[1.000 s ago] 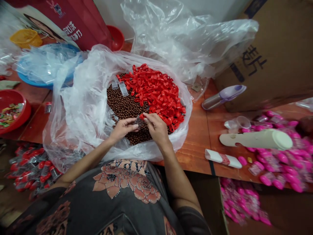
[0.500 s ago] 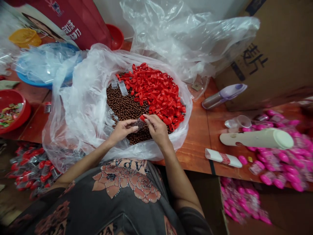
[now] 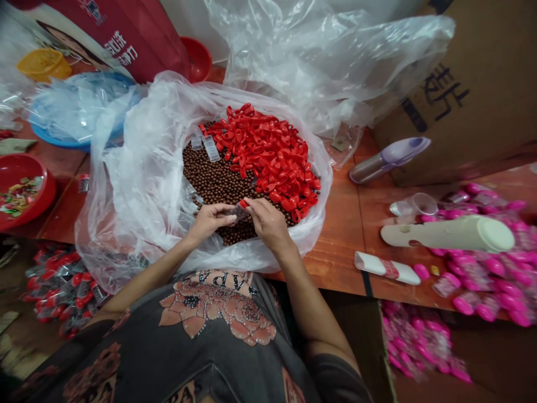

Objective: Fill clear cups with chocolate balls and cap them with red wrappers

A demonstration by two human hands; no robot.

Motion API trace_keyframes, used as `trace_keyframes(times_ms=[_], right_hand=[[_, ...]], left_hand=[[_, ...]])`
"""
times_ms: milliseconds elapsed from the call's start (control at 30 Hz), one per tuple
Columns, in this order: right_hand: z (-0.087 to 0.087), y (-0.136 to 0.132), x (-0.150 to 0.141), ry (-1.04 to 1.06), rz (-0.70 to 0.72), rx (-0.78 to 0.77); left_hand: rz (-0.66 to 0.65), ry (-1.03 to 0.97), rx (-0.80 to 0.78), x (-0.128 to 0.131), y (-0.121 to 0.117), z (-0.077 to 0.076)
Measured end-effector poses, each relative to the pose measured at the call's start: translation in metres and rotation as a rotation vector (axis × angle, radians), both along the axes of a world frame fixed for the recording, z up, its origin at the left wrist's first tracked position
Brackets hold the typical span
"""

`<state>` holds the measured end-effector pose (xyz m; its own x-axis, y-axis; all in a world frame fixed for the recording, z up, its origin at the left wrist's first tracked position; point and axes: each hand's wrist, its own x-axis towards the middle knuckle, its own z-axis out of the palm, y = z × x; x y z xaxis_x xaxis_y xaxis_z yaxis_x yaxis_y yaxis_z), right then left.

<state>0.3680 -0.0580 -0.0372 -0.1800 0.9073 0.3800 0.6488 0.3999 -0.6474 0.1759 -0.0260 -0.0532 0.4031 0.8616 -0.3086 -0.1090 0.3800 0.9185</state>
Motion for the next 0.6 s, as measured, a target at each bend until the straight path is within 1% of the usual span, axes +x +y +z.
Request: trace_keyframes(times_ms=[100,167,267,400,600], right_hand=[[-0.003,0.002,0.001,0.012,0.037,-0.082],[-0.004,0.004,0.003,0.016,0.071,-0.127],[-0.007,0.008,0.008,0.044,0.11,-0.158],[-0.011,0.01,0.011,0.087,0.138,-0.15],[-0.015,0.011,0.011,0.103,0.177,-0.174]], left_hand=[[0.008,-0.071,-0.023,0.002,-0.001,0.0],[-0.01,-0.126,-0.059,0.003,-0.002,0.001],[-0.093,-0.202,-0.167,0.003,-0.001,0.003],[-0.179,-0.275,-0.308,0.003,0.002,0.003],[-0.222,-0.329,-0.312,0.003,0.004,-0.001]])
